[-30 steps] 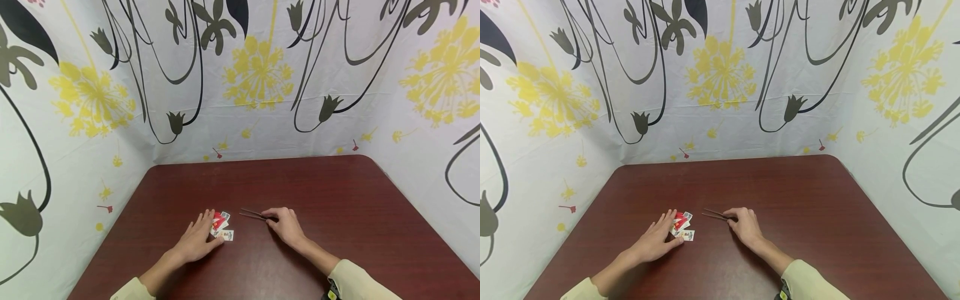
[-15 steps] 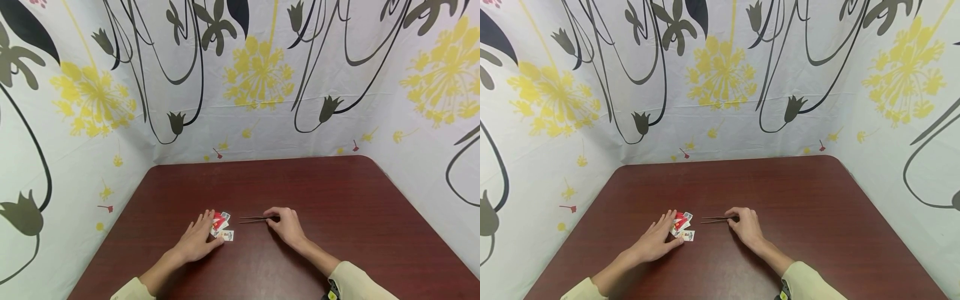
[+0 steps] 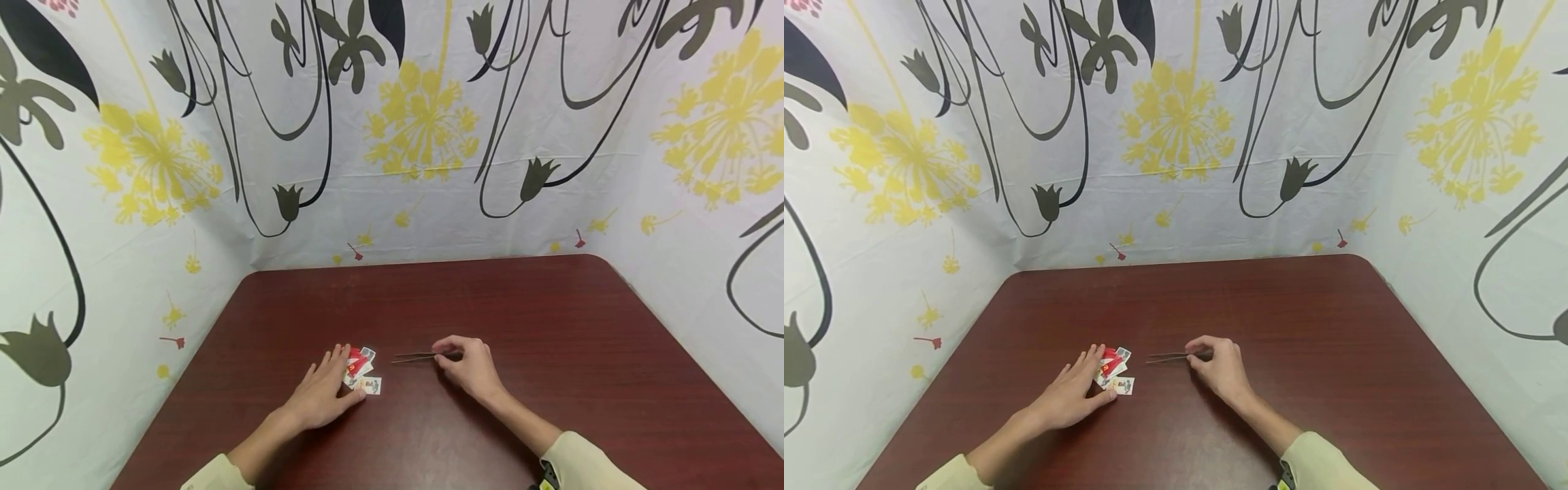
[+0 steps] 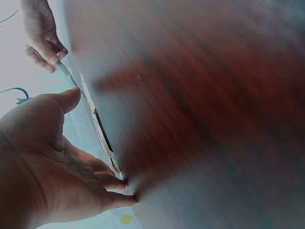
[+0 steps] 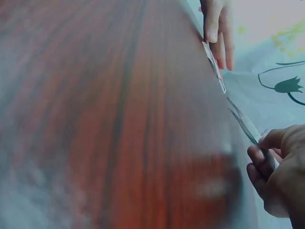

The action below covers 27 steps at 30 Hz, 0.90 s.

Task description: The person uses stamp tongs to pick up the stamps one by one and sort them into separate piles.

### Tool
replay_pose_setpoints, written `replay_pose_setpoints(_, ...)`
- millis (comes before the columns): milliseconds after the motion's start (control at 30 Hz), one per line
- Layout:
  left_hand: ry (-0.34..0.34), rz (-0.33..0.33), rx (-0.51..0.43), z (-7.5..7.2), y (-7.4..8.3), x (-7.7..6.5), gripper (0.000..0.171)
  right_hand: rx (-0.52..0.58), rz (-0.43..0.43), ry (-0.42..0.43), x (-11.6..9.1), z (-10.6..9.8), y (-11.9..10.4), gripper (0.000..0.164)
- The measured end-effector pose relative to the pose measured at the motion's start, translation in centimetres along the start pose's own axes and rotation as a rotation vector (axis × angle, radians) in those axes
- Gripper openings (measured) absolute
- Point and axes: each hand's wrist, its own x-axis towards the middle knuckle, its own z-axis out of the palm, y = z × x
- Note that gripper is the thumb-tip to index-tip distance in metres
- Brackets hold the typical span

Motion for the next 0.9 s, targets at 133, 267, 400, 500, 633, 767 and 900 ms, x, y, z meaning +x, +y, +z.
replay_pose_setpoints(133, 0.000, 0.001, 0.001, 0.00, 0.03, -0.04, 0.097, 0.076, 0.049, 0.005, -0.05, -0.08, -0.22, 0.018)
replay_pose_setpoints(267, 0.001, 0.003, -0.001, -0.02, 0.07, -0.09, 0.097, 0.231, 0.123, -0.002, -0.14, -0.15, -0.34, 0.017)
replay_pose_setpoints(400, 0.001, 0.003, -0.002, 0.00, 0.07, -0.09, 0.097, 0.422, 0.220, -0.019, -0.07, -0.19, -0.44, 0.020)
replay_pose_setpoints(500, -0.001, 0.003, 0.001, 0.04, 0.04, -0.08, 0.097, 0.535, 0.281, -0.020, -0.01, -0.25, -0.61, 0.024)
replay_pose_setpoints(633, -0.001, 0.004, 0.002, 0.06, 0.02, -0.07, 0.097, 0.652, 0.331, -0.008, 0.05, -0.36, -0.76, 0.026)
replay_pose_setpoints(767, -0.001, 0.004, 0.000, 0.05, 0.01, -0.10, 0.097, 0.761, 0.365, 0.014, 0.19, -0.39, -0.79, 0.028)
replay_pose_setpoints(900, -0.003, 0.006, -0.002, 0.01, -0.02, -0.11, 0.097, 0.820, 0.384, 0.041, 0.37, -0.40, -0.95, 0.026)
